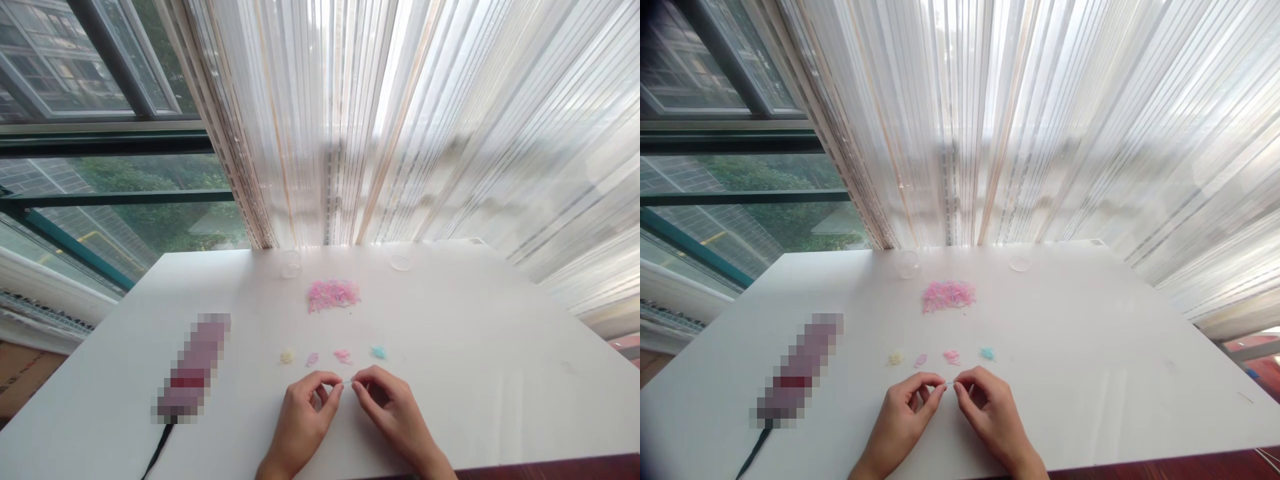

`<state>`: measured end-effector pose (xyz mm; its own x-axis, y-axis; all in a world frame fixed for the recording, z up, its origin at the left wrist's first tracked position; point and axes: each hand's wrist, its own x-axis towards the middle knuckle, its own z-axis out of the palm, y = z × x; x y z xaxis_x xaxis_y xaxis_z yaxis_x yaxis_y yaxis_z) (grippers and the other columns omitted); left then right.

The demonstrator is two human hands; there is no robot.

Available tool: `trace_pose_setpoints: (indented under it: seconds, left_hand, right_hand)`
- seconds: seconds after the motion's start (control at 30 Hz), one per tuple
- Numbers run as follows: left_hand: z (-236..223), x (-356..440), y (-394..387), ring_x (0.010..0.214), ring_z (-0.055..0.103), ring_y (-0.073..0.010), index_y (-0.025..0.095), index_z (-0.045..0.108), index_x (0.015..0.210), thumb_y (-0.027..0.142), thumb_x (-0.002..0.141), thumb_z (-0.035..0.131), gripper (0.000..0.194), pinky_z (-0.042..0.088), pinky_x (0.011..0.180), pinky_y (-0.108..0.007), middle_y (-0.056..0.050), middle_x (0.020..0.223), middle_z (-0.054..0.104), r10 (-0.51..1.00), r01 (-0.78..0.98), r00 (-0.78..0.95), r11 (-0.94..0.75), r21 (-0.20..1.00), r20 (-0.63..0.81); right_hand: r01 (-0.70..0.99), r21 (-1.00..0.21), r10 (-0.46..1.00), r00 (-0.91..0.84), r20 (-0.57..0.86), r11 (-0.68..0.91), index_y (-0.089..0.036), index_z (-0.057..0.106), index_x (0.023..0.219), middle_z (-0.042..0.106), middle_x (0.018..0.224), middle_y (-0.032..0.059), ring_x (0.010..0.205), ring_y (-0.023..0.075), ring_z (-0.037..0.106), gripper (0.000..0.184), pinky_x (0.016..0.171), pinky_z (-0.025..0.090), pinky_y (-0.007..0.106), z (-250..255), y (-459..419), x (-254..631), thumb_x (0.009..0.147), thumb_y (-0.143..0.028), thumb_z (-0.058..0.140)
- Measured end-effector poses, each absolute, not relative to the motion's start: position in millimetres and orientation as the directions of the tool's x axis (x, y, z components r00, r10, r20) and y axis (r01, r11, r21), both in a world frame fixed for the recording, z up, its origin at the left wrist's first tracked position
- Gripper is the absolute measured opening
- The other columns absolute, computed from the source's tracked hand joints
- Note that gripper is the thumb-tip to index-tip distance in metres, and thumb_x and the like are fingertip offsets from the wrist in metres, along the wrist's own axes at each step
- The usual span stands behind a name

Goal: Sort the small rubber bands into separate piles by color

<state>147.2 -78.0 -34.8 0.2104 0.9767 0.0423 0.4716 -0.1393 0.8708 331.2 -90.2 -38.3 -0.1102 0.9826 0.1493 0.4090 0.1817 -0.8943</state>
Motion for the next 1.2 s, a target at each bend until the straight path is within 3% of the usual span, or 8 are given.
trace_pose_setpoints:
  seconds: [0.23,0.57,1.2]
  left_hand:
    - [-41,146,-80,0.056,0.060,-0.0117,0.021,0.072,0.101,0.034,0.088,0.064,0.020,0.053,0.055,-0.019,-0.004,0.085,0.076,0.971,0.459,0.214,-0.194,0.867,0.104]
    - [-44,147,-80,0.051,0.060,-0.0126,0.021,0.074,0.094,0.035,0.090,0.063,0.018,0.055,0.057,-0.020,-0.001,0.063,0.070,0.964,0.498,0.209,-0.248,0.831,0.163]
    - [-46,146,-81,0.048,0.058,-0.0113,0.021,0.074,0.086,0.034,0.088,0.065,0.015,0.052,0.054,-0.019,0.001,0.063,0.069,0.963,0.499,0.199,-0.260,0.827,0.183]
  right_hand:
    - [0.407,-0.893,0.981,-0.112,0.161,0.193,-0.020,0.068,0.085,0.069,0.076,0.0029,0.063,0.0146,0.060,0.019,0.059,0.048,0.024,-39,-91,332,0.094,-0.032,0.056]
    - [0.430,-0.871,0.970,-0.156,0.186,0.236,-0.021,0.068,0.088,0.070,0.078,0.0032,0.065,0.0147,0.061,0.015,0.062,0.050,0.024,-39,-91,331,0.093,-0.029,0.056]
    - [0.423,-0.874,0.970,-0.144,0.196,0.239,-0.022,0.067,0.090,0.070,0.080,0.0018,0.068,0.0147,0.062,0.011,0.064,0.050,0.023,-40,-91,332,0.093,-0.024,0.057]
